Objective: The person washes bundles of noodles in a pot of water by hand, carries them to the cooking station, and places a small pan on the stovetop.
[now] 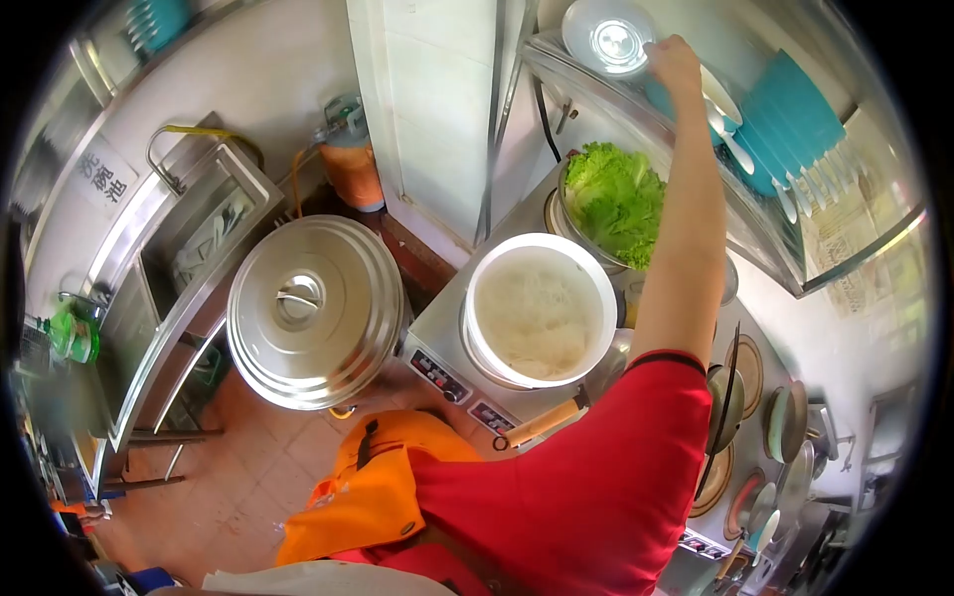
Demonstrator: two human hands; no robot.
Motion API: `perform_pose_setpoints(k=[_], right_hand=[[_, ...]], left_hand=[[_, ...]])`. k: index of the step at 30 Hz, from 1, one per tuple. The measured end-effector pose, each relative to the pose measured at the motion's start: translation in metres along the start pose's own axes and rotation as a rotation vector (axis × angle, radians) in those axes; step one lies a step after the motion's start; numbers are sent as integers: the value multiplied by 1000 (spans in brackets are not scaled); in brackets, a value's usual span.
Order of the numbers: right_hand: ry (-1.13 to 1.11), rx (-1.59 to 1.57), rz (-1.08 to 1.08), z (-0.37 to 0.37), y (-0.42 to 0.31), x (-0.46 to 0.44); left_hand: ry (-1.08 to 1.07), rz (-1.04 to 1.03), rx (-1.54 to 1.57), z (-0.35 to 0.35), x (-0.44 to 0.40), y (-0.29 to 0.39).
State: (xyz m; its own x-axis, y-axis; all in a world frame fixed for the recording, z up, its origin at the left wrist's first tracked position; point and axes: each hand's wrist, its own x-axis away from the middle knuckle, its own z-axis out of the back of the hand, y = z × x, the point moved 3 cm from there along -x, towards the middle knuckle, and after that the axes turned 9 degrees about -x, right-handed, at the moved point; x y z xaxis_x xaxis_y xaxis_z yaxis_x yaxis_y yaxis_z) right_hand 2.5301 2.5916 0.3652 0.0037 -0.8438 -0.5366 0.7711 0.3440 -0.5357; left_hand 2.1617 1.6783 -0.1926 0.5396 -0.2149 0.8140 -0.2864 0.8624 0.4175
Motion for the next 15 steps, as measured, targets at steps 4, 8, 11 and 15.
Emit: perform_pose_setpoints(k=[4, 8, 11, 15], right_hand=[[38, 10, 35, 4, -4, 4], [153, -53, 41, -5, 18, -10], [161, -36, 67, -4, 14, 1], [74, -41, 105, -1, -5, 12]], left_hand=[[-7, 27, 7, -11, -5, -2], [-9, 30, 14, -18, -11, 2], [-9, 31, 8, -22, -14, 7], [-24, 24, -3, -28, -21, 22]])
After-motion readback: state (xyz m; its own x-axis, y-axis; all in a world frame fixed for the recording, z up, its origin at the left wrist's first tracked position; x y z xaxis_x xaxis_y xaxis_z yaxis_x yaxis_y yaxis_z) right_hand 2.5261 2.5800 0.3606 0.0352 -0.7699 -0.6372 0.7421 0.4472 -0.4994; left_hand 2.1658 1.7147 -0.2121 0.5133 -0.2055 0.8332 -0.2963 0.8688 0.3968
